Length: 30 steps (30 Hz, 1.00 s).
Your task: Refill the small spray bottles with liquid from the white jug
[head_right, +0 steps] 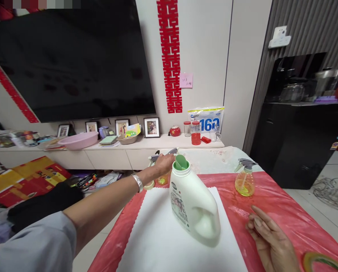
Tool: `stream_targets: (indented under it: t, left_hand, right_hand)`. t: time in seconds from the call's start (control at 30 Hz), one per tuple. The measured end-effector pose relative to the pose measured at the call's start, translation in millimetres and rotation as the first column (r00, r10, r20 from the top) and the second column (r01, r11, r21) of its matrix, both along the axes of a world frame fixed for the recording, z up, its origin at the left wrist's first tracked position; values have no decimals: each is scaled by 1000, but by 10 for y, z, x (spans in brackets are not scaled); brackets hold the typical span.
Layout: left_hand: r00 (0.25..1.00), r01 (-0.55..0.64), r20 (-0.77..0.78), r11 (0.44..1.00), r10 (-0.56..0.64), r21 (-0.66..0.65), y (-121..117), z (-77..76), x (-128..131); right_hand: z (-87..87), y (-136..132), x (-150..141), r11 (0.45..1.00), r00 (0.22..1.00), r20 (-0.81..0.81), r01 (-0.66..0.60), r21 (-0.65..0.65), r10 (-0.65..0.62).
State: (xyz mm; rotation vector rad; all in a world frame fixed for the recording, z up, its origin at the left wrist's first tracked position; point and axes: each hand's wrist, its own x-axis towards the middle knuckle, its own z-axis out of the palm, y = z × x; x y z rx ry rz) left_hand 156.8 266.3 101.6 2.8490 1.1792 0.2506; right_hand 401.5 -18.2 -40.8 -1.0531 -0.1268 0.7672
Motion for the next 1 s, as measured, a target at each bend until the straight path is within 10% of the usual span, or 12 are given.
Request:
stream_targets:
  t: [0.53, 0.7, 0.83, 0.9, 1.0]
  left_hand:
    - [982, -174, 74, 985, 174, -10, -605, 616, -807]
    - [918, -36, 367, 952, 151, -303, -994, 512, -1272]
    - [822, 131, 529, 832, 213, -539, -1299, 345, -1454]
    - [755, 225, 608, 775, 245, -591, -1437, 288, -1460]
    - [653, 304, 698, 743, 294, -597, -1608, 239, -1401]
  right_hand:
    - [192, -103, -30, 986, 980, 185, 41, 163, -71]
    - [367, -304, -369, 978, 910, 408, -150, 147, 78]
    - [455, -217, -983, 698, 494, 691, -715, -22, 527]
    - [399, -100, -1282, 606, 350, 726, -787, -115, 592]
    - [228, 48, -1602, 454, 311, 598, -885, -102, 739]
